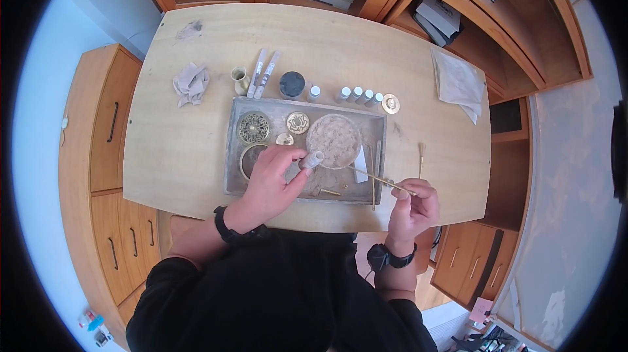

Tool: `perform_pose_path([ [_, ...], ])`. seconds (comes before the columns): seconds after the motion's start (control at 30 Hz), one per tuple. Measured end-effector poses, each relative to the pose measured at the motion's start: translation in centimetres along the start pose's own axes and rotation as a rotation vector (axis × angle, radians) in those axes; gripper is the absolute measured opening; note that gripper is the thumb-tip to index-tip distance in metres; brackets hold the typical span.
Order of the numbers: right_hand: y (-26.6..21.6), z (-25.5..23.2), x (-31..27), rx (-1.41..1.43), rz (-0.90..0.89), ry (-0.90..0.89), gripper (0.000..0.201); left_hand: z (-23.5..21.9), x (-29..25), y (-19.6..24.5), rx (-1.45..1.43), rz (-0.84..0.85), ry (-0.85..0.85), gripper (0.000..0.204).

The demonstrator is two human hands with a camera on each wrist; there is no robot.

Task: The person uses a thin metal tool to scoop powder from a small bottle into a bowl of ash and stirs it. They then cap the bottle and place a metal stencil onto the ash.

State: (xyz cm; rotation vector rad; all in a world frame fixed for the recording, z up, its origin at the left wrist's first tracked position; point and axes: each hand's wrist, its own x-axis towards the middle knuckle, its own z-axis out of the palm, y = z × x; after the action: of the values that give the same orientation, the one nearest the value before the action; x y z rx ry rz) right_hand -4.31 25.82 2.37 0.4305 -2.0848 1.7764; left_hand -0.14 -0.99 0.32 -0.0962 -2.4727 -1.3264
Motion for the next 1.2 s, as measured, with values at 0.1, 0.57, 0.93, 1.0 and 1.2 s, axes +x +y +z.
perform_pose_path([
  [0.1, 0.0, 0.3, -0.1, 0.055, 0.048, 0.009, 0.010, 0.0, 0.0, 0.0, 0.001, 0.001, 0.002, 0.025],
  [0.57, 1.2, 2.2, -0.2, 0.228, 0.284, 0.050, 0.004, -0.2, 0.1, 0.0, -0.001, 0.010, 0.013, 0.027],
  [0.93, 2.1, 3.2, 0.0, 0.369, 0.324, 0.089, 0.003, -0.4, 0.2, 0.0, -0.004, -0.017, 0.041, 0.027],
  [1.0, 2.3, 3.1, 0.1, 0.397, 0.331, 0.120, 0.002, -0.5, 0.2, 0.0, -0.005, -0.024, 0.048, 0.026],
  [1.2, 1.9, 2.1, 0.8, 0.472, 0.281, 0.158, 0.005, -0.3, 0.2, 0.0, 0.003, -0.022, 0.039, 0.025],
])
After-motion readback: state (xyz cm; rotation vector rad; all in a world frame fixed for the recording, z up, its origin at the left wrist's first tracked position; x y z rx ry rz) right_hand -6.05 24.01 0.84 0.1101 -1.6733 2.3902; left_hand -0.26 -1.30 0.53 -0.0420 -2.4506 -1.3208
